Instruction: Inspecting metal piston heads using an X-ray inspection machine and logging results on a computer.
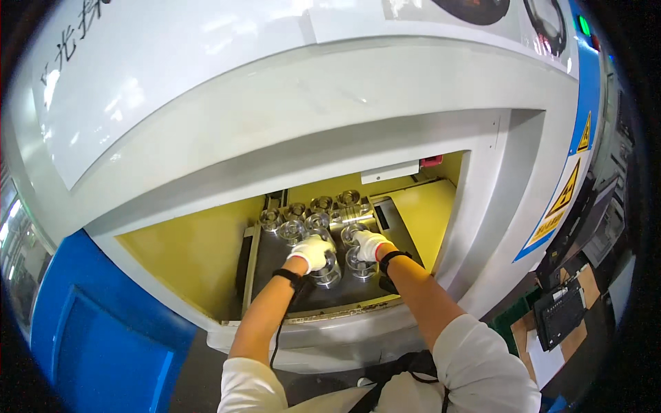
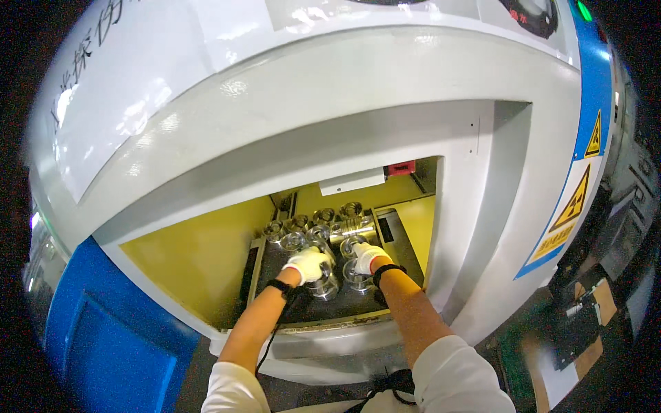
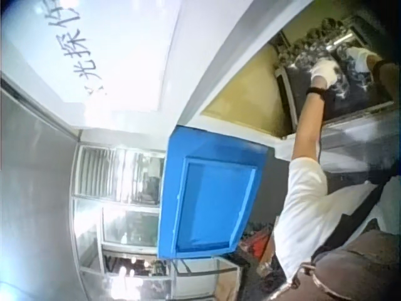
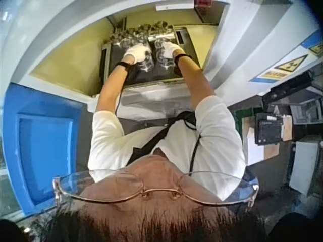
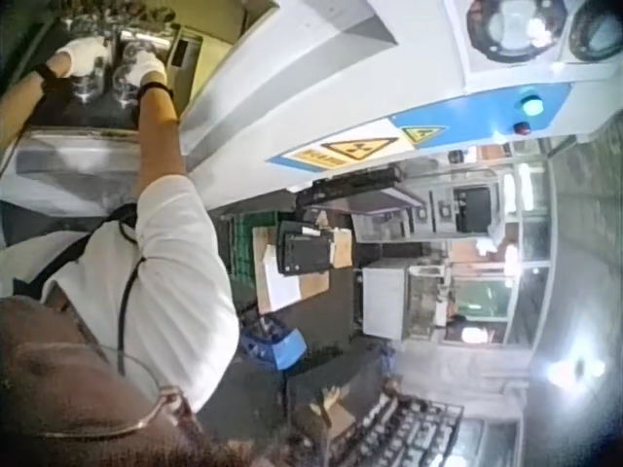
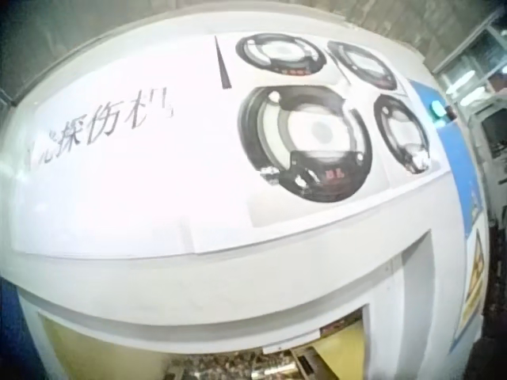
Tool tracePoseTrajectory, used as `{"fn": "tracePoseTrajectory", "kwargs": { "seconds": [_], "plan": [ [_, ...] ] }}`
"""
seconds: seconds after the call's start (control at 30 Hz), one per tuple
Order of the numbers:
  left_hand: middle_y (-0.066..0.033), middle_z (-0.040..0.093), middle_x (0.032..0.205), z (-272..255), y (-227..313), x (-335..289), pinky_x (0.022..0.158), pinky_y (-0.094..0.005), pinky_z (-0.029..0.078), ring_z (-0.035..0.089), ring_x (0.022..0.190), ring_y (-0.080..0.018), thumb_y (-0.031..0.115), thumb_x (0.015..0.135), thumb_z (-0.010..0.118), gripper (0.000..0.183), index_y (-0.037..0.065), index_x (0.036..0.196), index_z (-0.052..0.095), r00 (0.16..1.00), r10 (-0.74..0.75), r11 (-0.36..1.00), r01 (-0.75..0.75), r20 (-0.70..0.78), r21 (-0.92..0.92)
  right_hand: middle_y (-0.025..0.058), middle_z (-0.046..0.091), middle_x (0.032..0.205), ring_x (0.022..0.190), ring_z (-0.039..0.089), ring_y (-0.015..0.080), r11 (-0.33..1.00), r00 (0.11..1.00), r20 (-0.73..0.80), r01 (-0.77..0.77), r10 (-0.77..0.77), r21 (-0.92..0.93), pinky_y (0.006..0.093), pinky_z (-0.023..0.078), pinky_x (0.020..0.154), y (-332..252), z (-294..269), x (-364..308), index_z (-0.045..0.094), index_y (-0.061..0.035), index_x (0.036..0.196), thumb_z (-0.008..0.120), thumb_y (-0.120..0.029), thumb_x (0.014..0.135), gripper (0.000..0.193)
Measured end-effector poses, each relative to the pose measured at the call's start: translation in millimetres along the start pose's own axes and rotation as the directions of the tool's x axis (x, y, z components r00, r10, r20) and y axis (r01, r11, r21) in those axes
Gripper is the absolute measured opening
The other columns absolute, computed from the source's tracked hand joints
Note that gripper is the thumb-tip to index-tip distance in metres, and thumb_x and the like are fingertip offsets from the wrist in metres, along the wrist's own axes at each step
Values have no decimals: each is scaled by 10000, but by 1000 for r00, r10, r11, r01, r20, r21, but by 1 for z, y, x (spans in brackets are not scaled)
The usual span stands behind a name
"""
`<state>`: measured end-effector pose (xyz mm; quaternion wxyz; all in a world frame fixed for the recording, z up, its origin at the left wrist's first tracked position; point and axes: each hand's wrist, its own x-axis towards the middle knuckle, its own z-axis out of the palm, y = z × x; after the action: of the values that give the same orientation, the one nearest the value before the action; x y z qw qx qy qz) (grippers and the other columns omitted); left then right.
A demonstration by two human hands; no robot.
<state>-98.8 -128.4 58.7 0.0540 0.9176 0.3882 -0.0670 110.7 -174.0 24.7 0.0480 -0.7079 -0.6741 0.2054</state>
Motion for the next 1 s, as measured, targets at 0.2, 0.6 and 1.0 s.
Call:
{"fn": "tracePoseTrajectory", "kwargs": {
  "seconds": [0.2, 0.6, 1.0],
  "plan": [
    [-180, 695, 1018, -59, 8, -108, 833, -398, 551, 673, 924, -362, -14, 801, 605, 296, 110, 1024, 754, 558, -185, 907, -219, -809, -359, 223, 700, 1280, 1190, 682, 356, 990, 998, 12, -52, 54, -133, 422, 560, 999, -9, 3, 10, 602, -25, 1385, 743, -204, 813, 616],
    [-127, 654, 1350, 52, 306, -322, 993, -363, 558, 642, 1209, -236, 192, 935, 699, 436, 34, 1326, 589, 143, -446, 163, -957, -883, -238, 66, 690, 937, 779, 613, 209, 356, 833, -486, 553, -265, 754, 361, 540, 706, -113, -49, -141, 677, -8, 1090, 712, -62, 824, 274],
    [-38, 700, 1078, 238, 567, -396, 926, -319, 519, 623, 1022, -125, 106, 792, 710, 345, 45, 1130, 677, 122, -934, 227, -523, -336, -821, 149, 727, 1126, 921, 729, 251, 289, 636, 159, 105, -755, 952, 378, 626, 732, 32, 40, -346, 613, 7, 1280, 523, -279, 1048, 379]
  ]
}}
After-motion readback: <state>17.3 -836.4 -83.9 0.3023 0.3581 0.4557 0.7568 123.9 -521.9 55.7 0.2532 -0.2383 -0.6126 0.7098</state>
